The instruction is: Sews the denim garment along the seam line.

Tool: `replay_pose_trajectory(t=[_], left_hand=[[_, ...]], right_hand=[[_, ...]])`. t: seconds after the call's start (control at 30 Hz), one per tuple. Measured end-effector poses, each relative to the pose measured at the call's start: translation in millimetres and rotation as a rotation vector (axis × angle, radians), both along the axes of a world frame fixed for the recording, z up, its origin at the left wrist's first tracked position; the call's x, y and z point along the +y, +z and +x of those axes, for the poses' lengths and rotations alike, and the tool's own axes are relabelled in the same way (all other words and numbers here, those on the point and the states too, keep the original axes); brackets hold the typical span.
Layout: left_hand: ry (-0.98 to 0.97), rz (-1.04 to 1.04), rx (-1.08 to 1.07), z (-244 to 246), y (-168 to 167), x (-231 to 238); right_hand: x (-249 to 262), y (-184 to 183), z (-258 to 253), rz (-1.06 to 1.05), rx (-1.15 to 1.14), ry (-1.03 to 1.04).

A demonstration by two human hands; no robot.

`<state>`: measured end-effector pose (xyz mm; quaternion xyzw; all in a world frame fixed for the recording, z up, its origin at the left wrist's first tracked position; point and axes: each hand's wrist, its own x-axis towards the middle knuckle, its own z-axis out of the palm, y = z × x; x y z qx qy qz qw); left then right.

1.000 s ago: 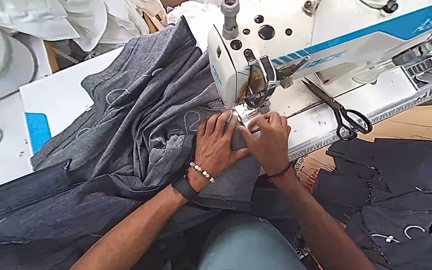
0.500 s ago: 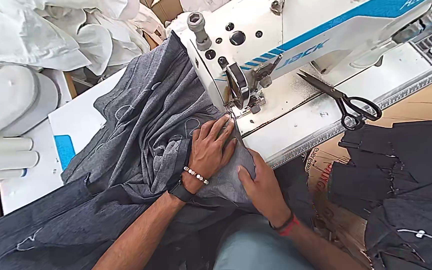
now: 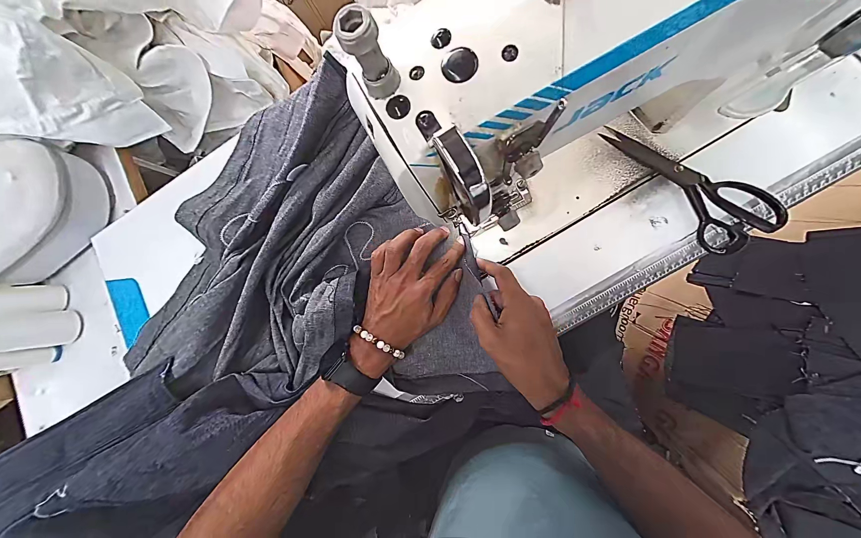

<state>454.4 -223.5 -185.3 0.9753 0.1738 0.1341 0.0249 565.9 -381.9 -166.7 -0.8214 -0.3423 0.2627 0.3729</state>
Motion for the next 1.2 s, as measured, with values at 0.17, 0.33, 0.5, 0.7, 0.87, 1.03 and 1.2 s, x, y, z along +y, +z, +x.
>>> replay_pose_trajectory(t=[0.17, 0.33, 0.5, 0.7, 0.87, 1.03, 1.2], left_hand=[[0.020, -0.102, 0.026, 2, 1, -15], [0.033, -0.144, 0.077, -4, 0, -15], [0.043, -0.116, 0.063, -2, -1, -13], [0.050, -0.087, 0.054, -1, 0, -12], [0.029, -0.081, 0.050, -1, 1, -10], [0.029, -0.085, 0.057, 0, 3, -9], [0.028, -0.081, 0.068, 0, 4, -7]], right_hand=[[-11, 10, -13, -0.137, -0.195, 0.107], [-30, 21, -11, -0.044, -0.068, 0.121], [-19, 18, -3, -0.009, -0.046, 0.076], [-9, 17, 5, -0.049, -0.082, 0.080], [-5, 15, 8, -0.062, -0.123, 0.061], [5, 12, 9, -0.060, -0.173, 0.008], [16, 8, 14, -0.052, -0.185, -0.037]])
